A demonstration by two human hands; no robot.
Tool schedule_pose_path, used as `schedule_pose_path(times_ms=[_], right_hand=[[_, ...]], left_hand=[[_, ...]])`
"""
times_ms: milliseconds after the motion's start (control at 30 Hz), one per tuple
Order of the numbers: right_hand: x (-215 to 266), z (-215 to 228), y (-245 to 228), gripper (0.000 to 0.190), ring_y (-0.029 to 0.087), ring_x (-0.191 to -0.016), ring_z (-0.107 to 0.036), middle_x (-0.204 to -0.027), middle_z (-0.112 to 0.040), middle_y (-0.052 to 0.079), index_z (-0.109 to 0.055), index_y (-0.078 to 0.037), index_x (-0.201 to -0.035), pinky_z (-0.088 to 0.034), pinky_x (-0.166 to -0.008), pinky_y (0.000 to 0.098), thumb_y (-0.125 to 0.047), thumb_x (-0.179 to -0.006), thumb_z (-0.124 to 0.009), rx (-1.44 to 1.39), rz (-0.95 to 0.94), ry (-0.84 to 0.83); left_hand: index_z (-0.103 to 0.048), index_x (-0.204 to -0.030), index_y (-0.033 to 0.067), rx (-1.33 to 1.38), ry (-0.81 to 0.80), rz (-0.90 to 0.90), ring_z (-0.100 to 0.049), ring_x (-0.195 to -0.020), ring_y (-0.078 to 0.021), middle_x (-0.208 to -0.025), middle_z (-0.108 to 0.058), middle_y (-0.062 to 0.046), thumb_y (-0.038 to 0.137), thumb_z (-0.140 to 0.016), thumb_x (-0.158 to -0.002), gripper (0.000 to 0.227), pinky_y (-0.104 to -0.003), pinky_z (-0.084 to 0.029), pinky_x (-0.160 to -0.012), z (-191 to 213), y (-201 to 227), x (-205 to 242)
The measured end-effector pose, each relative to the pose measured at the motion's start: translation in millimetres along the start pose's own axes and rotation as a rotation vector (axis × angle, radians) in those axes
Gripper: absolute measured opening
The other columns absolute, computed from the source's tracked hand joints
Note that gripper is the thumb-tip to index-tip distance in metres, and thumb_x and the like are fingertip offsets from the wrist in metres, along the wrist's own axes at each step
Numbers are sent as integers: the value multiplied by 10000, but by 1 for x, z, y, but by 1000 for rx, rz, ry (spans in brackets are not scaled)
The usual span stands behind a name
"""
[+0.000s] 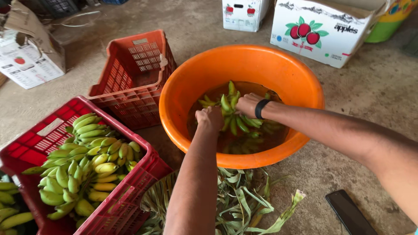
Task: The person washes green bananas by hand in an orange basin filled with water. They repeatedly submerge and lift bunches of bananas, then place them into a red crate. The process continues throughout the clip.
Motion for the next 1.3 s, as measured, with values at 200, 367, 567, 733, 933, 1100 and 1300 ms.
schedule_pose_path(times_ms=[200,367,567,733,933,1100,1300], right_hand=[[-30,-21,-5,277,376,-912,-711,-963,-730,227,-785,-13,-934,-557,-825,458,-260,-983,-672,53,-53,-106],[-59,-73,-11,176,370,-899,-727,-977,-743,209,-775,-41,-972,-580,-806,461,-171,-948,-659,54,-26,-393],[-58,-75,-14,158,365,-917,-729,-1000,-753,184,-771,-88,-1014,-585,-812,468,-129,-891,-681,70,-13,-506],[-41,-35,5,219,361,-933,-731,-1020,-762,163,-768,-127,-1048,-589,-817,474,-94,-843,-700,125,16,-275],[-8,48,31,259,315,-863,-745,-930,-781,75,-775,-202,-1027,-598,-775,452,-111,-789,-728,104,1,100],[32,132,37,337,205,-723,-766,-902,-797,-40,-733,-200,-1168,-615,-640,418,-71,-890,-594,21,-128,212],[79,202,19,304,222,-728,-749,-892,-787,107,-794,-110,-1134,-608,-723,382,-351,-948,-779,-25,34,520]], left_hand=[[-630,-1326,116,312,109,110,-601,-1283,-312,-1359,-645,-107,246,-655,-919,428,-509,-474,-1034,-21,-7,-9],[-455,-1480,93,79,-3,136,-471,-1373,-349,-1525,-452,-139,318,-641,-953,603,-540,-411,-1066,-43,-4,-6],[-394,-1504,66,-27,-39,49,-459,-1362,-331,-1502,-446,-152,346,-650,-945,675,-551,-398,-1060,-28,9,3],[-472,-1462,81,61,48,68,-507,-1351,-314,-1469,-508,-133,299,-618,-967,560,-512,-428,-1056,-25,0,13],[-495,-1452,83,389,160,217,-605,-1268,-337,-1427,-574,-142,300,-609,-965,546,-499,-486,-1013,-16,-12,6],[-601,-1380,118,428,9,311,-605,-1296,-280,-1433,-608,-84,283,-642,-915,495,-447,-512,-1015,-10,-16,-19],[-710,-1320,198,400,-295,246,-660,-1278,-222,-1411,-666,-36,267,-637,-904,428,-390,-552,-1000,-41,6,-67]])
Point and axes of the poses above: each hand's wrist, its own x-axis away from the middle knuckle, its own z-axis out of the back of the hand, y = z × x, the point moved 1 cm from there along -x, towards the middle knuckle
